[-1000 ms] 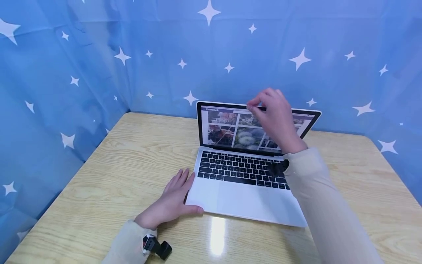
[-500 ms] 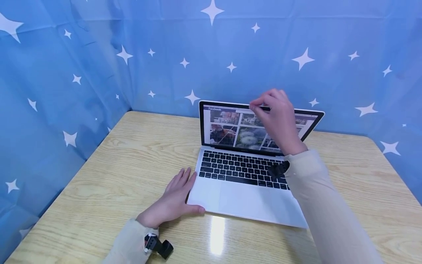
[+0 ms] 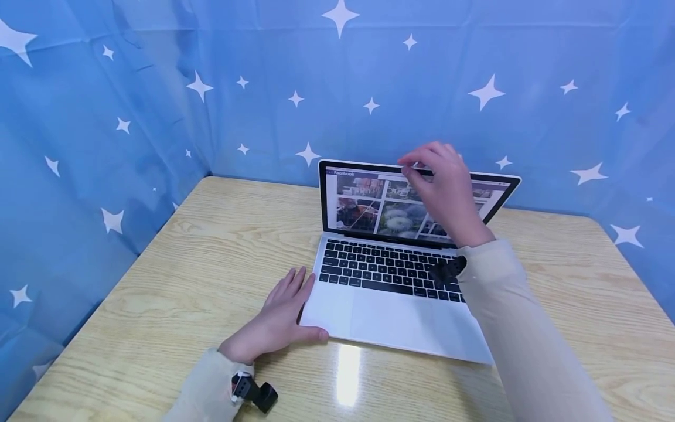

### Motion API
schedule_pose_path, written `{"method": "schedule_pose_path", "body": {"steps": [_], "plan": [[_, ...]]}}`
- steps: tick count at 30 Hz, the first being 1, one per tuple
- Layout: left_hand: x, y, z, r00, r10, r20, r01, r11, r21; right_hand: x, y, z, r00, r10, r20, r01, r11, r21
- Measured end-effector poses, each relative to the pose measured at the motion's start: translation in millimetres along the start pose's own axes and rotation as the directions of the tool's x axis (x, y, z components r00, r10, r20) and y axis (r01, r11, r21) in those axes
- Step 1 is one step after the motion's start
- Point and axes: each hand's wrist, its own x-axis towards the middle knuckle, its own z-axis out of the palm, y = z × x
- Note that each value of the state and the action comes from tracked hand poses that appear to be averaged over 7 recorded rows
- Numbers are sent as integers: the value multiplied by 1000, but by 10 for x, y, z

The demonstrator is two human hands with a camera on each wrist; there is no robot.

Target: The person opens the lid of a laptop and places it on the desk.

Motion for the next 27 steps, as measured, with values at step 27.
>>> {"method": "schedule_pose_path", "body": {"steps": [27], "plan": [[8,-29,4,1000,17,-11,-17,1000,-10,118,-11,-143,956,196,217,-201,980,-2]]}}
